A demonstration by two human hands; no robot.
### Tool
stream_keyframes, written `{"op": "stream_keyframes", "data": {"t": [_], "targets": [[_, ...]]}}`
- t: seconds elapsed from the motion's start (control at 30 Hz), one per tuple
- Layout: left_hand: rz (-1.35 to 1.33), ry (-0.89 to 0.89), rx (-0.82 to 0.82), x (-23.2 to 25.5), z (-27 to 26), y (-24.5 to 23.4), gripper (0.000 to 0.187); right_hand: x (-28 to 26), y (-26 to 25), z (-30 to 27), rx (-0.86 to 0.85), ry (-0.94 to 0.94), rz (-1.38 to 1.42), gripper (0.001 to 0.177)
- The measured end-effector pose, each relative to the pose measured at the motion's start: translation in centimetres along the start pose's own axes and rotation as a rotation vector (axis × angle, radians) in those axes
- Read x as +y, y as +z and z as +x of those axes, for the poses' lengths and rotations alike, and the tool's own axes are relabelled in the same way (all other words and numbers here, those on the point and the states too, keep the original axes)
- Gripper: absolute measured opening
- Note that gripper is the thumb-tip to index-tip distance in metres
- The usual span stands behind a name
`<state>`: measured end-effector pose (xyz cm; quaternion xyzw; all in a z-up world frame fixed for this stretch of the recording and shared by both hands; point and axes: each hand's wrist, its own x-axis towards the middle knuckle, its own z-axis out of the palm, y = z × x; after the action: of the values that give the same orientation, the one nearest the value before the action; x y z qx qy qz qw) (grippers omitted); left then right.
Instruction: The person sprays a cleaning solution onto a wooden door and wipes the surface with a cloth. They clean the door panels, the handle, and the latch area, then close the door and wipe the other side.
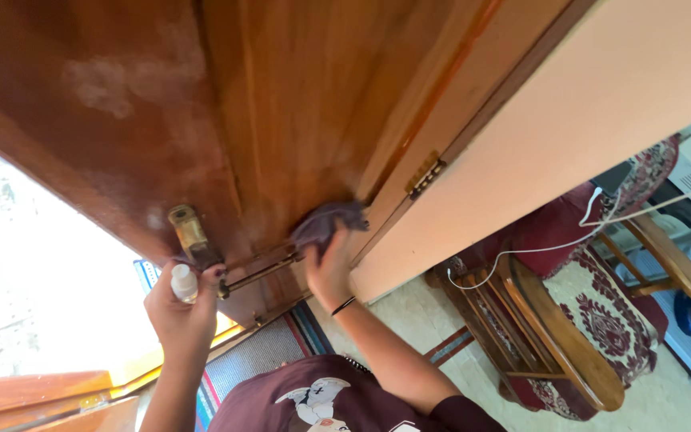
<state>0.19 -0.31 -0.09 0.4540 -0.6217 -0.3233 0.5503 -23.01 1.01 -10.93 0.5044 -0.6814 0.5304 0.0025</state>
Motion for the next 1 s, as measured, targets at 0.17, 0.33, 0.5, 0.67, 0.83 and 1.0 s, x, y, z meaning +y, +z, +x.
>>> {"op": "stream_keyframes", "data": {"t": [0.17, 0.33, 0.5, 0.67, 0.83, 1.0], "targets": [[0.009, 0.029, 0.007, 0.0, -0.1, 0.1, 0.030, -4.8, 0.1, -3.3, -0.381, -0.089, 0.038, 0.050], [0.020, 0.007, -0.027, 0.6, 0.1, -0.4, 0.033, -8.5, -2.6, -0.7, -0.102, -0.503, 0.123, 0.044], [0.028, -0.055, -0.007, 1.0, -0.7, -1.0, 0.030, -10.0, -2.2, 6.0, 0.064, -0.560, -0.020, 0.048], [0.026, -0.095, 0.021, 1.0, -1.1, -2.4, 0.033, -7.0, 2.5, 5.0, -0.016, -0.709, -0.208, 0.055], [0.007, -0.112, 0.039, 0.1, -1.4, -2.9, 0.036, 0.4, 5.1, -1.3, -0.562, -0.419, -0.284, 0.035], [-0.007, -0.099, 0.032, -0.5, -1.4, -2.6, 0.036, 1.2, 1.6, -1.3, -0.333, -0.754, -0.142, 0.023]]}}
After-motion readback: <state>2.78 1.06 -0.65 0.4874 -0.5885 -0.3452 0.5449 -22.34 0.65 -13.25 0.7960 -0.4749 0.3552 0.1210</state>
